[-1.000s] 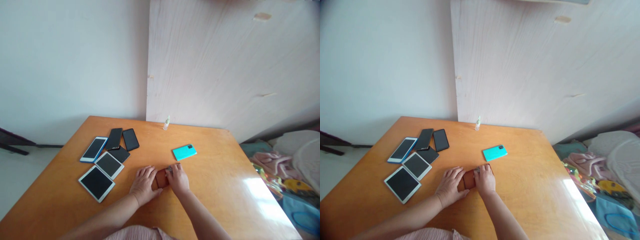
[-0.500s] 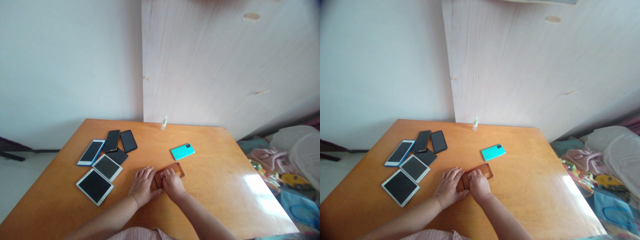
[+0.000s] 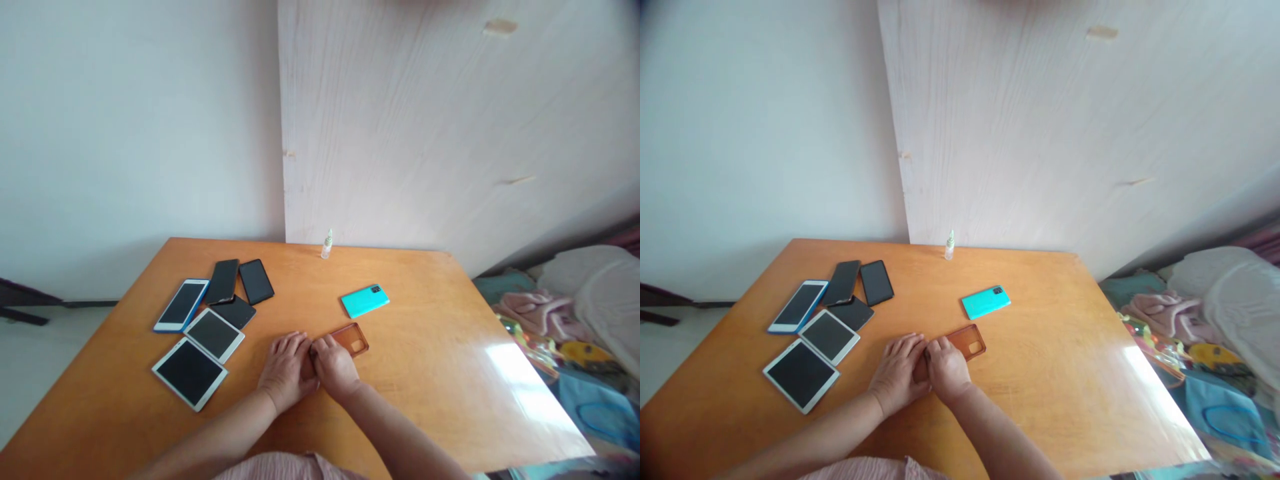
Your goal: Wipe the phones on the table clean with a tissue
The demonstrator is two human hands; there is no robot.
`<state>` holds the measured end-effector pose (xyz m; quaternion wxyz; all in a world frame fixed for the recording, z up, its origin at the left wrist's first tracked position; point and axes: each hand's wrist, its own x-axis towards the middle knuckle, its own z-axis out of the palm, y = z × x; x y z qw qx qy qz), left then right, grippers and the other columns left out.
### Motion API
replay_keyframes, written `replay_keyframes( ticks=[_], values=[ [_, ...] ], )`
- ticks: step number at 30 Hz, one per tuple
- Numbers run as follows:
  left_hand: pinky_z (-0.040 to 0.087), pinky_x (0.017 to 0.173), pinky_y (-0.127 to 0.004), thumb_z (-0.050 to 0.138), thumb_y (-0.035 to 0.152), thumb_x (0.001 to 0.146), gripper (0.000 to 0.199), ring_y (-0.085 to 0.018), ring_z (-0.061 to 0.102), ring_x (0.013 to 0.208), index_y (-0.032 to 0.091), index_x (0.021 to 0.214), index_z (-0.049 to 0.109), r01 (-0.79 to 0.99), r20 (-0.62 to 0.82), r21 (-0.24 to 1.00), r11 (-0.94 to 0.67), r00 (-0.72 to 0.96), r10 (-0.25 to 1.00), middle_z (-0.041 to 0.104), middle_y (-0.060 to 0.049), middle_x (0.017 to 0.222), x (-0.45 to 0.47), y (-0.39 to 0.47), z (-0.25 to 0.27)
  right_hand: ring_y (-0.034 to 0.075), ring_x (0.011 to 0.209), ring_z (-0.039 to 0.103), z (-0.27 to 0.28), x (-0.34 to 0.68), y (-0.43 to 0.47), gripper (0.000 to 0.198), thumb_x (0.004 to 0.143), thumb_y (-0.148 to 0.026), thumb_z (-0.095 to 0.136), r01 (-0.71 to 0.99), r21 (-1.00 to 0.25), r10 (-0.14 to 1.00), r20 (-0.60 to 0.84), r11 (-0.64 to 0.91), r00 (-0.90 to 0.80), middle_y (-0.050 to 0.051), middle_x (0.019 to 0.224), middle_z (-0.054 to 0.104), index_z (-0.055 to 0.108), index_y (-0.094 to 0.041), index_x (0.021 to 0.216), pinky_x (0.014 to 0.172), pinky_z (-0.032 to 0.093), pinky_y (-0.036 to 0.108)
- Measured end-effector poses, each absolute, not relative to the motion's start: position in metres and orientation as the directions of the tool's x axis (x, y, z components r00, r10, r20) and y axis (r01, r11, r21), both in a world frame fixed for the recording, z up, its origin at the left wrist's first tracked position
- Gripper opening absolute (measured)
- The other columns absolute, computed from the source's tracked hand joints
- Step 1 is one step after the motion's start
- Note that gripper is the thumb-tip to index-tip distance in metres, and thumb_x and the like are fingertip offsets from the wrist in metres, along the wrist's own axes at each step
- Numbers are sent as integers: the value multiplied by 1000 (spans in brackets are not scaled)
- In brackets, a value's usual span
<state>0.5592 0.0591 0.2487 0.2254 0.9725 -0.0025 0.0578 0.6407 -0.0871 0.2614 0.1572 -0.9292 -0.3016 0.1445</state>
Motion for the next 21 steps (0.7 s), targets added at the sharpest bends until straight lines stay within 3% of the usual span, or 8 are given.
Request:
replay_keyframes(
  ticks=[4, 7, 11, 17, 21],
  values=[
    [30, 108, -52, 73, 53, 70, 73, -33, 45, 127, 24, 134, 51, -54, 133, 433, -900, 991, 4, 53, -11, 137, 560, 59, 247, 20, 89, 59, 264, 677, -117, 18, 90, -11, 44, 374, -313, 436, -159, -873, 886, 11, 105, 60, 58, -16, 101, 72, 40, 28],
    [30, 109, -52, 73, 54, 71, 74, -34, 44, 128, 24, 134, 51, -56, 135, 432, -900, 991, 3, 53, -11, 138, 560, 59, 247, 20, 84, 59, 264, 691, -132, 17, 92, -14, 43, 301, -306, 361, -162, -903, 919, 10, 101, 60, 58, -16, 101, 69, 39, 28],
    [30, 109, -51, 74, 56, 70, 75, -34, 44, 128, 24, 135, 51, -49, 125, 440, -897, 992, 8, 53, -11, 138, 560, 59, 247, 15, 85, 61, 263, 682, -135, 11, 91, -17, 50, 320, -358, 400, -175, -877, 900, 3, 94, 61, 60, -21, 92, 71, 39, 23],
    [30, 109, -52, 73, 55, 70, 75, -34, 44, 128, 25, 135, 50, -55, 141, 441, -896, 990, 8, 53, -11, 138, 559, 59, 247, 18, 82, 60, 264, 676, -130, 18, 95, -20, 44, 264, -357, 342, -176, -896, 923, 10, 105, 58, 58, -17, 105, 69, 38, 27],
    [30, 110, -51, 74, 53, 69, 74, -33, 44, 129, 25, 134, 51, -36, 121, 441, -897, 993, 19, 54, -10, 137, 560, 58, 248, 16, 82, 60, 263, 648, -105, 17, 86, -11, 48, 350, -419, 463, -206, -838, 862, 6, 99, 61, 60, -20, 94, 69, 37, 25]
  ],
)
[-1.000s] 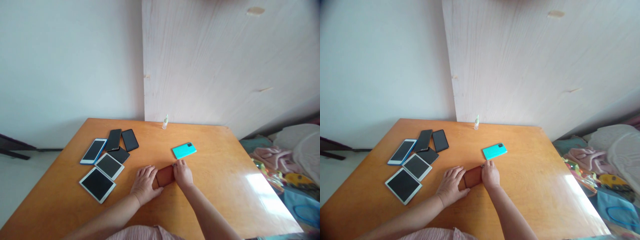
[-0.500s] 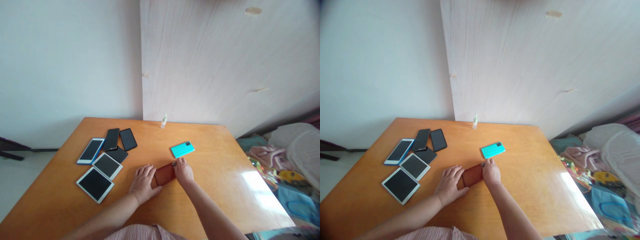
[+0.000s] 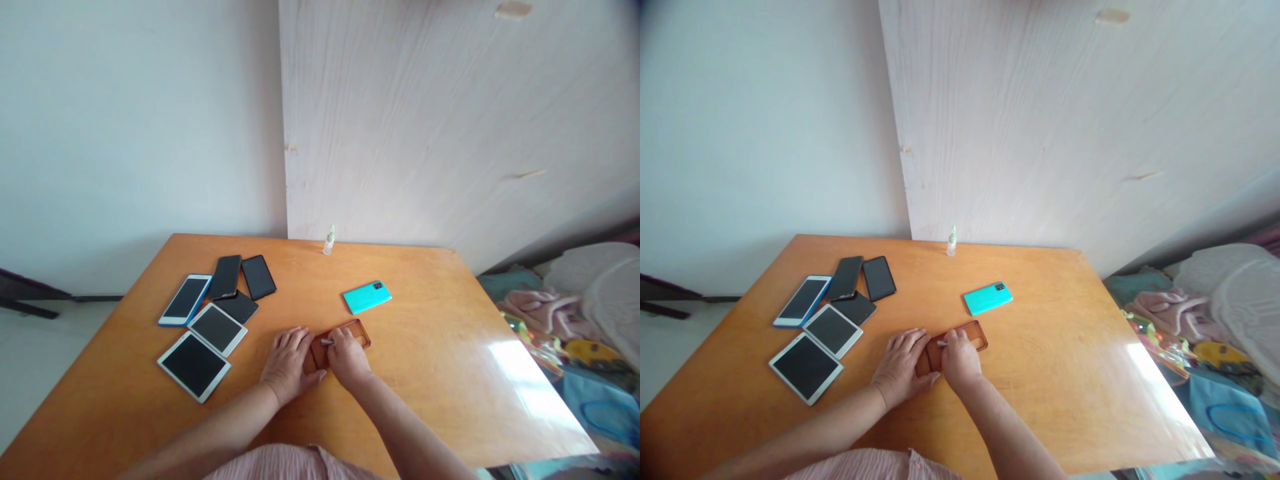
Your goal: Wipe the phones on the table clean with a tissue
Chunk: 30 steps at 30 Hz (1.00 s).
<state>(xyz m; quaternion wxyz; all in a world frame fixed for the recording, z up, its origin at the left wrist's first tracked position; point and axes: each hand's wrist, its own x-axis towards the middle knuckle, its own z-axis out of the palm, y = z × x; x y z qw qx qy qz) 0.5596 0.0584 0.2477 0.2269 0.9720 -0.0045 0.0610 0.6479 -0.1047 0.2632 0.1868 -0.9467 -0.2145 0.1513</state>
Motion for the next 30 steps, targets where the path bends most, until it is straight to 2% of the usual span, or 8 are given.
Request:
replay_keyframes(
  ticks=[3, 5, 8, 13, 17, 19, 23, 30],
  values=[
    [30, 111, -50, 73, 49, 70, 70, -32, 44, 130, 25, 132, 52, -33, 112, 435, -900, 994, 18, 54, -10, 137, 560, 59, 248, 15, 76, 59, 263, 633, -97, 14, 80, -13, 56, 386, -468, 528, -220, -795, 820, 1, 90, 63, 61, -23, 89, 66, 36, 24],
    [30, 110, -50, 72, 52, 71, 71, -32, 44, 129, 24, 133, 51, -48, 125, 434, -900, 992, 7, 54, -10, 137, 560, 60, 248, 15, 75, 59, 264, 638, -106, 13, 80, -14, 55, 352, -479, 496, -213, -804, 842, 2, 90, 63, 61, -22, 88, 65, 35, 24],
    [31, 109, -52, 72, 54, 72, 73, -34, 45, 128, 24, 135, 50, -67, 149, 429, -901, 989, -3, 54, -11, 138, 559, 60, 246, 17, 79, 60, 264, 663, -136, 13, 86, -17, 48, 232, -480, 355, -182, -846, 917, 5, 95, 65, 59, -21, 89, 66, 37, 24],
    [31, 109, -53, 72, 51, 72, 72, -33, 45, 128, 23, 135, 50, -78, 169, 408, -910, 986, -8, 54, -11, 137, 558, 61, 242, 18, 76, 63, 260, 680, -188, 24, 93, -27, 36, -4, -511, 95, -168, -860, 981, 3, 82, 67, 60, -22, 96, 63, 42, 24],
    [32, 109, -53, 70, 50, 74, 69, -33, 46, 128, 23, 134, 50, -90, 195, 391, -916, 981, -14, 55, -11, 137, 558, 63, 238, 20, 82, 64, 250, 652, -214, 27, 94, -32, 38, -107, -488, -58, -114, -866, 992, 6, 97, 66, 63, -23, 98, 66, 44, 28],
    [33, 109, -53, 69, 50, 75, 68, -33, 46, 129, 23, 134, 50, -91, 205, 384, -919, 979, -12, 55, -11, 137, 559, 64, 236, 20, 86, 64, 242, 634, -220, 29, 96, -37, 39, -78, -494, -61, -51, -866, 997, 7, 103, 64, 64, -25, 102, 71, 44, 29],
    [35, 107, -52, 68, 50, 75, 67, -33, 47, 129, 23, 133, 50, -101, 226, 374, -922, 974, -15, 55, -11, 136, 560, 65, 234, 21, 97, 62, 230, 615, -223, 29, 98, -43, 44, 30, -530, 5, 48, -848, 999, 6, 107, 62, 63, -26, 112, 83, 46, 31],
    [37, 105, -51, 66, 49, 79, 62, -33, 48, 127, 23, 133, 50, -133, 287, 348, -928, 957, -30, 56, -12, 134, 562, 68, 230, 20, 101, 62, 230, 620, -215, 28, 101, -34, 40, 0, -509, -43, 73, -861, 996, 7, 108, 62, 65, -25, 110, 88, 46, 29]
  ],
)
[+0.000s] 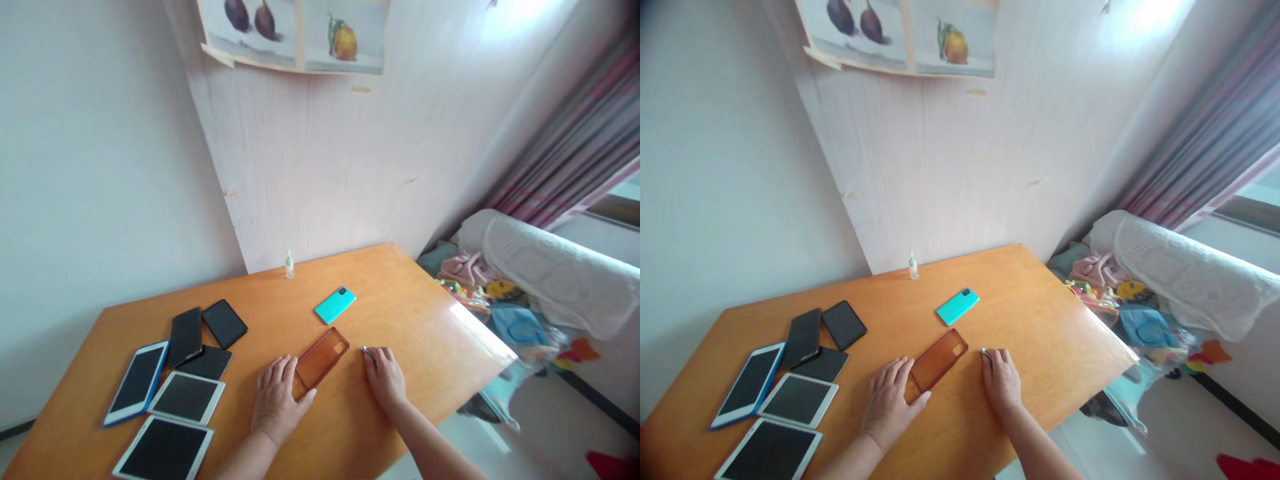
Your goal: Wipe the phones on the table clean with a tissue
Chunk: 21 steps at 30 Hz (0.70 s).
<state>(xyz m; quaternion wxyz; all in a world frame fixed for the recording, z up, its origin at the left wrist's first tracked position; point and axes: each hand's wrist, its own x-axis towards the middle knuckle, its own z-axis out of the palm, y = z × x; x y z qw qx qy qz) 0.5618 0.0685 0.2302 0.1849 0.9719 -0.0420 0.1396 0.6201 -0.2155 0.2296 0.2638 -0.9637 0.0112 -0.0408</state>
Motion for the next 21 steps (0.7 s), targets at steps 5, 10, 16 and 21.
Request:
replay_keyframes(
  ticks=[5, 10, 16, 21],
  values=[
    [38, 103, -50, 63, 49, 83, 65, -32, 49, 125, 22, 139, 46, -171, 327, 318, -932, 943, -62, 57, -12, 134, 565, 72, 223, 18, 98, 63, 226, 623, -214, 30, 103, -32, 37, 24, -484, -40, 121, -875, 992, 6, 105, 62, 65, -24, 110, 85, 46, 27],
    [37, 102, -50, 62, 51, 83, 67, -33, 49, 124, 21, 141, 45, -181, 329, 285, -941, 941, -81, 60, -11, 131, 566, 73, 220, 18, 95, 63, 224, 626, -214, 29, 102, -35, 39, 14, -478, -54, 127, -878, 990, 6, 104, 62, 65, -25, 107, 83, 46, 26],
    [35, 104, -50, 60, 51, 84, 68, -33, 47, 127, 22, 143, 44, -143, 232, 298, -944, 970, -74, 58, -12, 135, 566, 74, 227, 19, 98, 62, 227, 624, -213, 27, 101, -33, 41, 29, -486, -37, 125, -873, 991, 7, 105, 62, 65, -24, 109, 86, 45, 27],
    [33, 105, -49, 62, 48, 80, 75, -33, 47, 126, 21, 146, 39, -77, 136, 303, -950, 990, -37, 55, -13, 137, 569, 71, 236, 20, 102, 61, 229, 623, -216, 24, 98, -27, 44, 49, -510, -3, 102, -859, 995, 8, 105, 62, 65, -23, 110, 87, 44, 27]
  ],
)
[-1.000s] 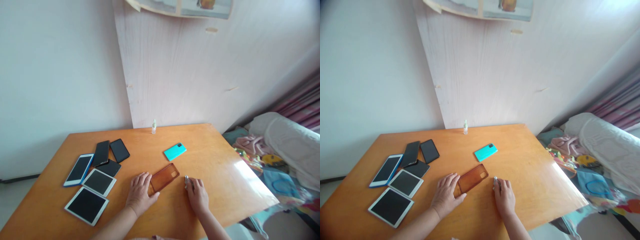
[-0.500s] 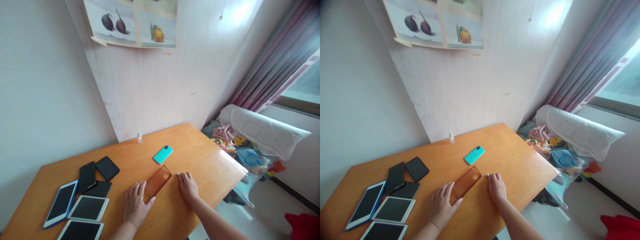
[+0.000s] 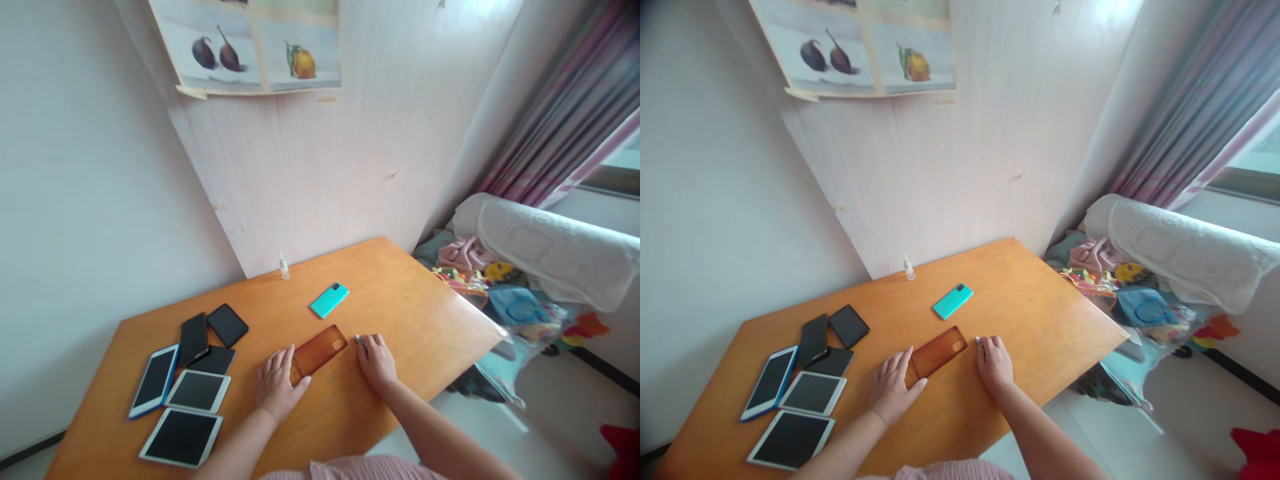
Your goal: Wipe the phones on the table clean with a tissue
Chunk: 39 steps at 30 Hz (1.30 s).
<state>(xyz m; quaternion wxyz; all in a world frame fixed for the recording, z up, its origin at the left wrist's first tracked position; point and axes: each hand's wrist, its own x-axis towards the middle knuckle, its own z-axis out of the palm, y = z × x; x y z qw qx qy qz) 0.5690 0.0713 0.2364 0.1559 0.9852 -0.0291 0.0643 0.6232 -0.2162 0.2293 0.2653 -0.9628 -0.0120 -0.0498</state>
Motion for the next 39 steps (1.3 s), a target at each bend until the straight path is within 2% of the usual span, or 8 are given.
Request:
replay_keyframes(
  ticks=[6, 16, 23, 27, 31, 33, 37, 39],
  values=[
    [35, 104, -50, 64, 58, 76, 86, -35, 47, 126, 17, 147, 37, -12, 86, 305, -952, 996, 15, 54, -17, 136, 570, 67, 241, 17, 94, 63, 233, 626, -228, 24, 99, -26, 43, 67, -537, 54, 40, -841, 998, 6, 101, 62, 67, -23, 104, 84, 44, 24],
    [37, 106, -49, 67, 49, 76, 66, -32, 50, 125, 21, 134, 51, -147, 225, 316, -938, 971, -76, 57, -12, 134, 570, 66, 234, 16, 87, 63, 250, 655, -219, 25, 100, -31, 42, 88, -502, 118, -29, -860, 993, 5, 97, 63, 65, -22, 98, 73, 42, 23],
    [39, 102, -49, 60, 62, 82, 69, -31, 50, 123, 23, 138, 49, -159, 228, 286, -945, 969, -94, 56, -11, 137, 577, 66, 233, 18, 89, 62, 262, 680, -177, 25, 100, -29, 41, 191, -408, 236, -62, -893, 970, 7, 100, 62, 64, -21, 101, 70, 41, 26],
    [38, 103, -49, 61, 62, 81, 69, -31, 49, 123, 25, 138, 50, -139, 214, 296, -945, 974, -76, 55, -10, 138, 575, 66, 234, 20, 92, 62, 265, 663, -139, 23, 97, -22, 41, 324, -381, 391, -110, -866, 914, 9, 104, 63, 64, -20, 102, 73, 42, 27],
    [38, 102, -49, 63, 63, 79, 71, -31, 49, 124, 26, 138, 50, -115, 169, 317, -942, 984, -63, 55, -10, 138, 573, 64, 237, 18, 93, 62, 270, 644, -112, 15, 93, -31, 53, 482, -407, 578, -151, -776, 802, 5, 101, 66, 66, -25, 99, 77, 43, 25],
    [37, 103, -49, 64, 63, 79, 71, -32, 48, 124, 26, 138, 51, -102, 150, 321, -942, 987, -55, 54, -10, 138, 573, 63, 239, 19, 95, 62, 272, 653, -117, 16, 95, -30, 50, 468, -387, 558, -162, -795, 814, 6, 102, 65, 65, -24, 99, 78, 43, 26],
    [36, 106, -50, 63, 62, 79, 69, -32, 49, 124, 26, 137, 51, -100, 155, 329, -939, 987, -51, 54, -10, 139, 573, 62, 241, 23, 95, 62, 273, 689, -148, 24, 98, -22, 38, 304, -288, 362, -176, -908, 915, 13, 104, 63, 61, -19, 102, 75, 44, 31],
    [36, 106, -50, 63, 63, 79, 69, -32, 49, 124, 27, 138, 51, -103, 160, 330, -938, 986, -52, 54, -10, 138, 573, 62, 242, 24, 94, 62, 273, 694, -153, 24, 98, -21, 37, 262, -262, 314, -181, -929, 932, 14, 104, 62, 60, -18, 103, 74, 44, 32]
  ],
)
